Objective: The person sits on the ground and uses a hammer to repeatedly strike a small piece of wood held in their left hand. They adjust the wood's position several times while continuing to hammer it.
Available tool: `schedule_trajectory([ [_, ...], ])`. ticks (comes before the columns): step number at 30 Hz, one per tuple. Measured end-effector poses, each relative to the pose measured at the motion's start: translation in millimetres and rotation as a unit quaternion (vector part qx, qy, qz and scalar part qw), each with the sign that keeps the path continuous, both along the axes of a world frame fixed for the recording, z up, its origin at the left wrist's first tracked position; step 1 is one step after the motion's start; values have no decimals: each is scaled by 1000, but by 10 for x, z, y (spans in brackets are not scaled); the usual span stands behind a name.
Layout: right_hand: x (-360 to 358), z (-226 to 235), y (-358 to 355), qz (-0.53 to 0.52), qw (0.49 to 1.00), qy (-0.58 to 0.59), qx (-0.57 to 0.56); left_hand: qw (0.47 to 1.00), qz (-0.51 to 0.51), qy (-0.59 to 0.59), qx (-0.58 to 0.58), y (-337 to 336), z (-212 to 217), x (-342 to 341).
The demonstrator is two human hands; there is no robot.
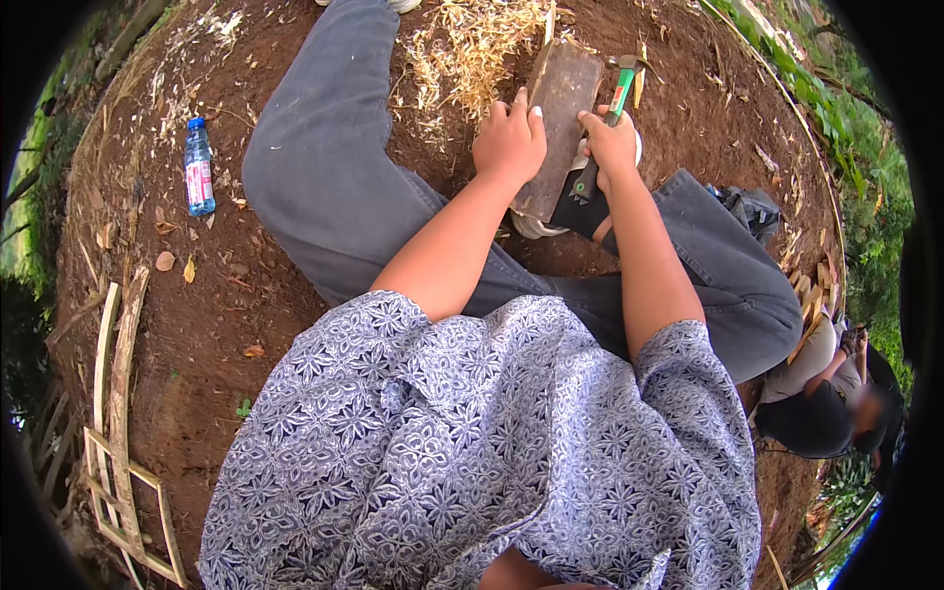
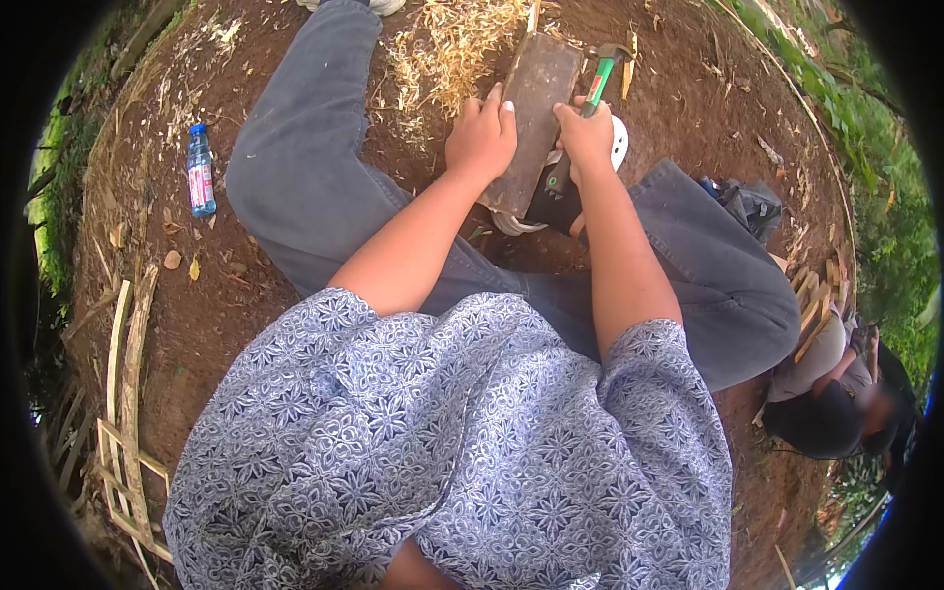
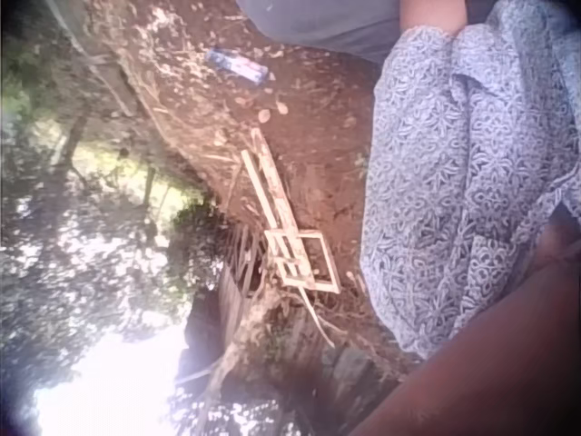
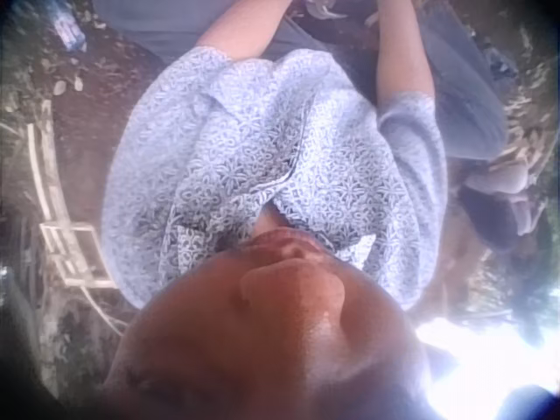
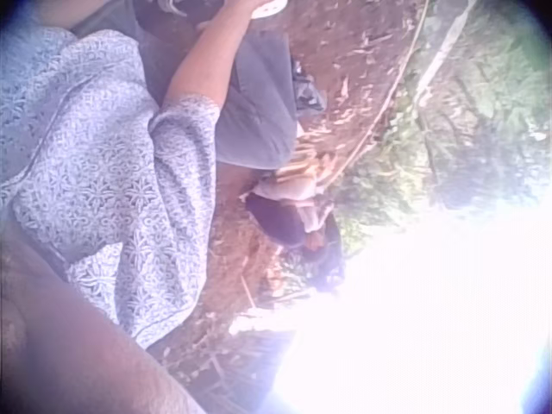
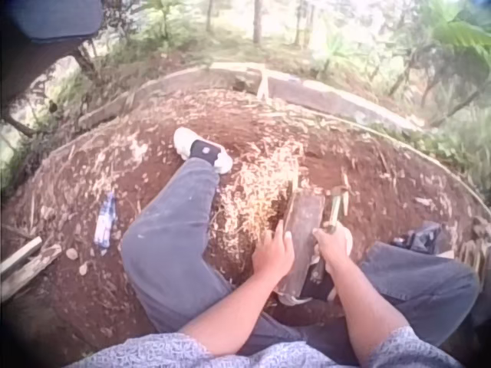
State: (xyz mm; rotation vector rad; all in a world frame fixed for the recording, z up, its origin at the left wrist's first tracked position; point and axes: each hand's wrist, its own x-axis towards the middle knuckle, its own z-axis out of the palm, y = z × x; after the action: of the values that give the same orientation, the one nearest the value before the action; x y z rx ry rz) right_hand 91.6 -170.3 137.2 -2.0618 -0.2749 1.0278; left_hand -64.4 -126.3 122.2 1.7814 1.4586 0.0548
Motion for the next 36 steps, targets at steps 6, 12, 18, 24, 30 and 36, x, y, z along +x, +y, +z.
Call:
schedule_trajectory([
  [6, -60, 36, 36, 10, 1000, -9, -4, 1000, 13, 0, -17, 12, 11, -24],
  [12, -81, 24, 41, -6, 1000, -14, 8, 1000, 20, -7, -23, 0, 11, -18],
  [18, -49, -2, 19, 5, 1000, 1, 2, 1000, 20, -5, -23, 5, 25, -5],
  [24, -18, -76, 6, 9, 1000, 4, -1, 1000, 11, -5, -19, 13, 42, -17],
  [30, -71, -18, 46, 4, 1000, -4, 1, 1000, 4, 4, -3, 11, -6, -19],
  [36, -64, -22, 52, 12, 1000, -17, -11, 997, -24, 10, 71, -11, 15, -10],
])
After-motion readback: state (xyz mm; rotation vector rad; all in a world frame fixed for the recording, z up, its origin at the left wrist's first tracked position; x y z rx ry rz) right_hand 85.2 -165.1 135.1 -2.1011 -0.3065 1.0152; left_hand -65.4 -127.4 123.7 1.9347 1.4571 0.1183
